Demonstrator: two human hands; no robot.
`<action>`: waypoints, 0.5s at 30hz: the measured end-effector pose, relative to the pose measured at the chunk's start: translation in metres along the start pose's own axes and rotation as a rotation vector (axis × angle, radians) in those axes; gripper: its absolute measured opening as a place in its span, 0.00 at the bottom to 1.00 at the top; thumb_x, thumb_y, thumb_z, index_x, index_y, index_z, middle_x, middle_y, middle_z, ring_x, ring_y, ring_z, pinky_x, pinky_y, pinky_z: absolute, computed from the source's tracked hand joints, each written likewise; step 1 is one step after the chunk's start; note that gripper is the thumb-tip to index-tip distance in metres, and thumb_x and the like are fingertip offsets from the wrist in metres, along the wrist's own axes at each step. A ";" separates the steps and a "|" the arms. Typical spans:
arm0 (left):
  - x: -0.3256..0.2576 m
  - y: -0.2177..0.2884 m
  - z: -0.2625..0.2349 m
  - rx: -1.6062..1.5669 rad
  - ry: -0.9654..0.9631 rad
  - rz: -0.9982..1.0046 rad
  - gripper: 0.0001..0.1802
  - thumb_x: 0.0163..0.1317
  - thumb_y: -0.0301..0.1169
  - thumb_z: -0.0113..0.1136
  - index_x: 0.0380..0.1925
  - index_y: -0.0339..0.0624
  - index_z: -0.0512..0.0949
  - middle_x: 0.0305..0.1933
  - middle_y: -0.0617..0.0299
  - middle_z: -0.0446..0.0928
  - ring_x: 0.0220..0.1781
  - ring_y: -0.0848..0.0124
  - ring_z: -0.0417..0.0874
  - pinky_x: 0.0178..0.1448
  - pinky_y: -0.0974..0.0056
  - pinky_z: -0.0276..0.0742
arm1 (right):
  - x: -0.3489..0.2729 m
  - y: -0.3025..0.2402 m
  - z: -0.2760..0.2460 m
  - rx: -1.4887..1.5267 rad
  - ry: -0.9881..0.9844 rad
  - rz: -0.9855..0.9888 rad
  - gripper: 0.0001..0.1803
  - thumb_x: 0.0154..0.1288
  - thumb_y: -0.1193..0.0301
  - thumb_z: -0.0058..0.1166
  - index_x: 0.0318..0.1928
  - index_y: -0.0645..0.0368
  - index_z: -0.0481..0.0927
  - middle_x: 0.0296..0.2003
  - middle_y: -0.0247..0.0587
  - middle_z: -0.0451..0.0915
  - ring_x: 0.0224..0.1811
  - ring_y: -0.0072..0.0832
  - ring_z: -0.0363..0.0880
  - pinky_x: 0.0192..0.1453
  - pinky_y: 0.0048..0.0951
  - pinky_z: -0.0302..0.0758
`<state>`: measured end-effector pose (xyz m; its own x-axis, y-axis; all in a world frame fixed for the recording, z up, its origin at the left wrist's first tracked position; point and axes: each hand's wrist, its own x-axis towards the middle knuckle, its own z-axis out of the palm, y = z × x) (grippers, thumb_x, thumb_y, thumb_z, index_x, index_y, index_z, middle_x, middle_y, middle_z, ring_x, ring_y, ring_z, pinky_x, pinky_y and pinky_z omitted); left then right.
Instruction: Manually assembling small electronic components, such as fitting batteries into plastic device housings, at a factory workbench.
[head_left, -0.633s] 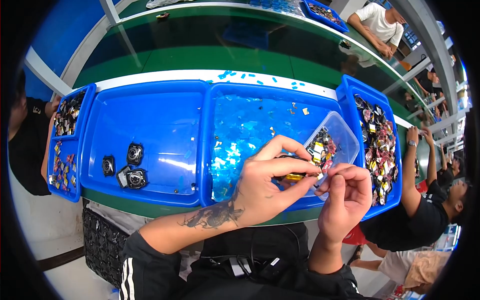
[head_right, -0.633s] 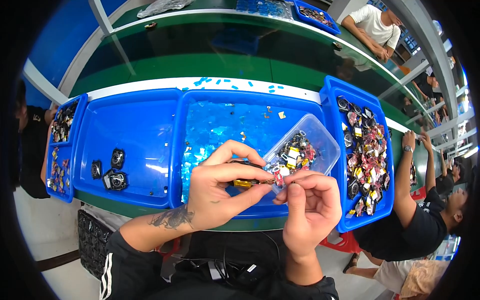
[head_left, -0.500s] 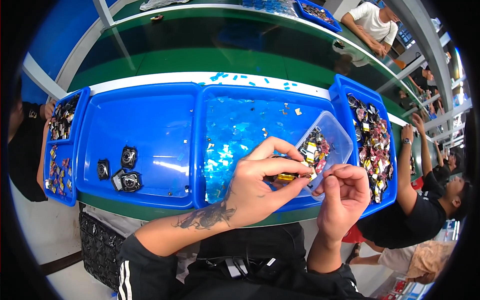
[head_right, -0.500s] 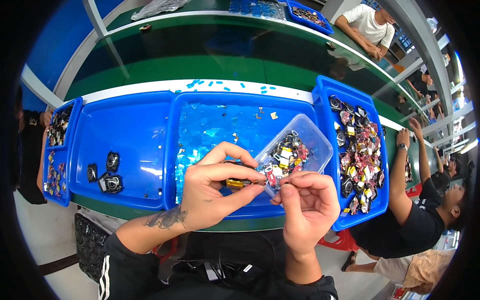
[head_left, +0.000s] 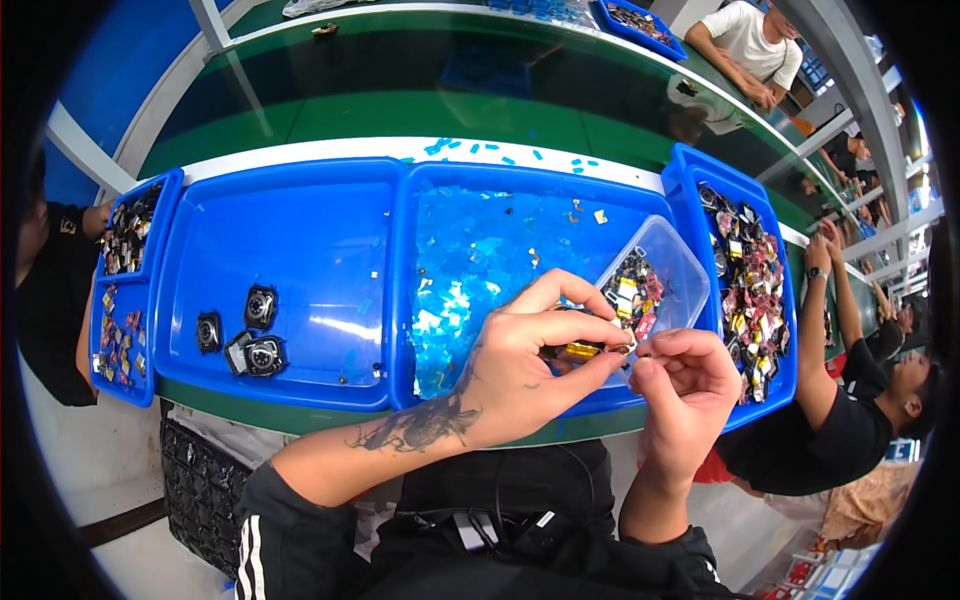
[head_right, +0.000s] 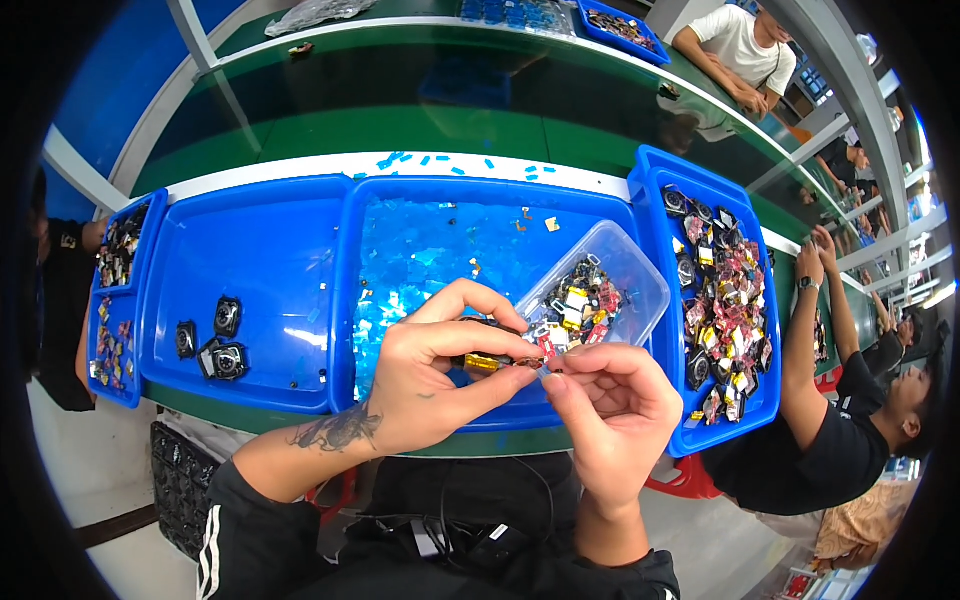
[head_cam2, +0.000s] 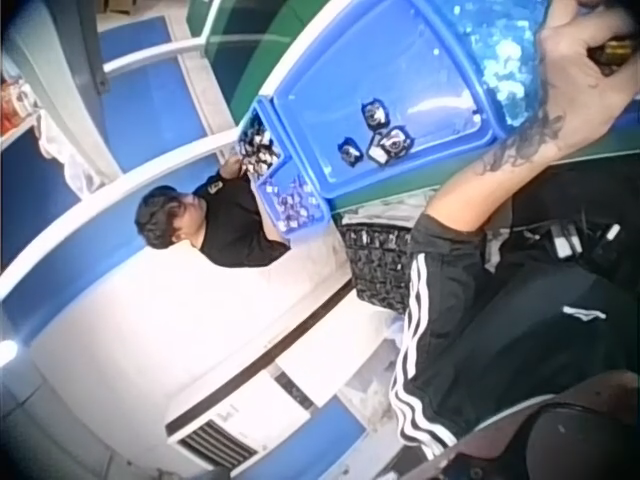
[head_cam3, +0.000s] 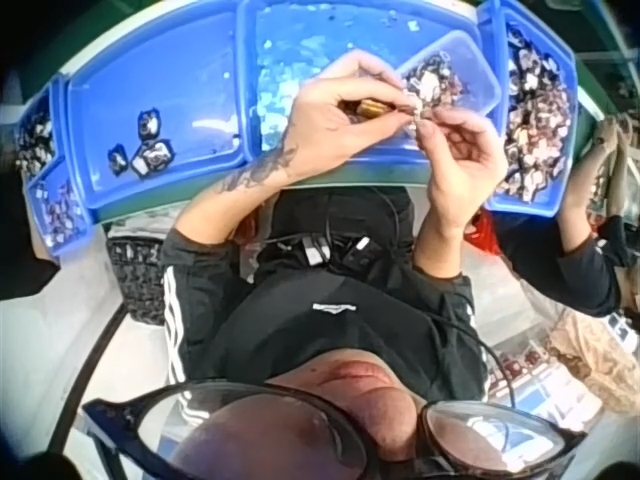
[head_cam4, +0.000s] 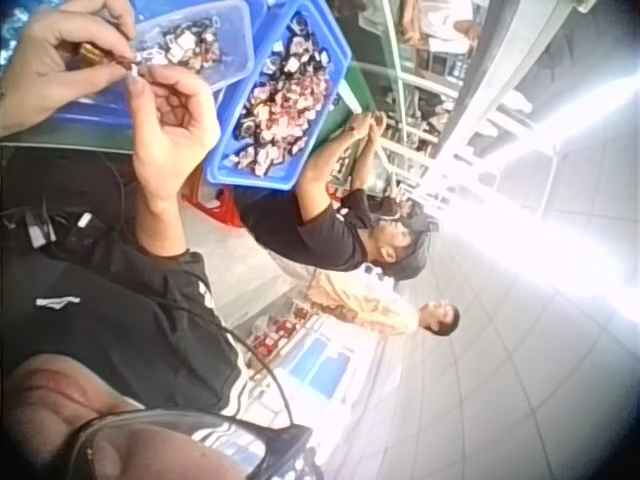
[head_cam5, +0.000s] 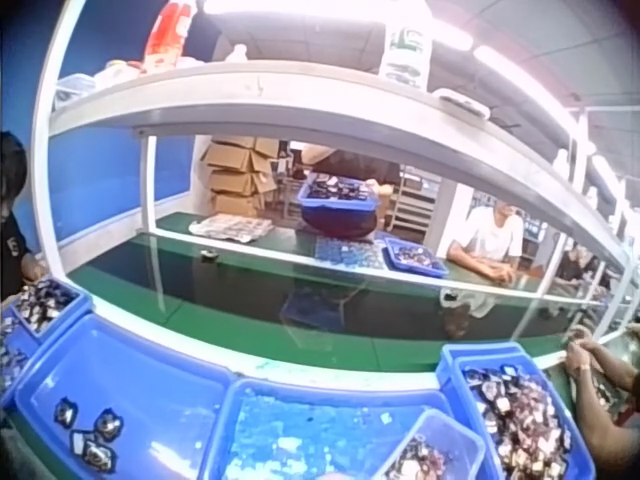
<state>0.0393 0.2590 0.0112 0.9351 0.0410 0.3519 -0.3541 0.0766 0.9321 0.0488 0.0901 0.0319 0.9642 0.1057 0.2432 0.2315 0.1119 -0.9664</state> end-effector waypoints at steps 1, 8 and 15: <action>0.000 -0.001 0.000 0.001 0.001 -0.001 0.12 0.50 0.18 0.69 0.36 0.40 0.86 0.43 0.58 0.77 0.44 0.71 0.81 0.45 0.70 0.80 | 0.001 -0.001 0.000 -0.015 -0.014 0.021 0.11 0.54 0.89 0.61 0.39 0.70 0.77 0.35 0.47 0.81 0.37 0.24 0.83 0.42 0.21 0.80; 0.000 -0.003 0.000 0.040 0.009 0.036 0.12 0.51 0.18 0.68 0.37 0.40 0.86 0.44 0.57 0.77 0.41 0.72 0.82 0.43 0.71 0.81 | 0.002 0.003 0.001 -0.018 -0.042 0.031 0.09 0.54 0.89 0.61 0.37 0.71 0.79 0.38 0.45 0.80 0.39 0.23 0.81 0.42 0.19 0.79; -0.001 -0.002 -0.001 0.089 0.009 0.065 0.12 0.51 0.18 0.68 0.37 0.39 0.86 0.44 0.57 0.77 0.42 0.71 0.83 0.43 0.70 0.81 | 0.007 0.008 0.004 0.028 -0.101 -0.024 0.09 0.53 0.90 0.61 0.35 0.69 0.79 0.39 0.42 0.75 0.38 0.20 0.78 0.40 0.17 0.77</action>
<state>0.0386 0.2599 0.0092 0.9097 0.0522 0.4119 -0.4117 -0.0148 0.9112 0.0566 0.0956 0.0260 0.9402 0.2013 0.2746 0.2490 0.1433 -0.9578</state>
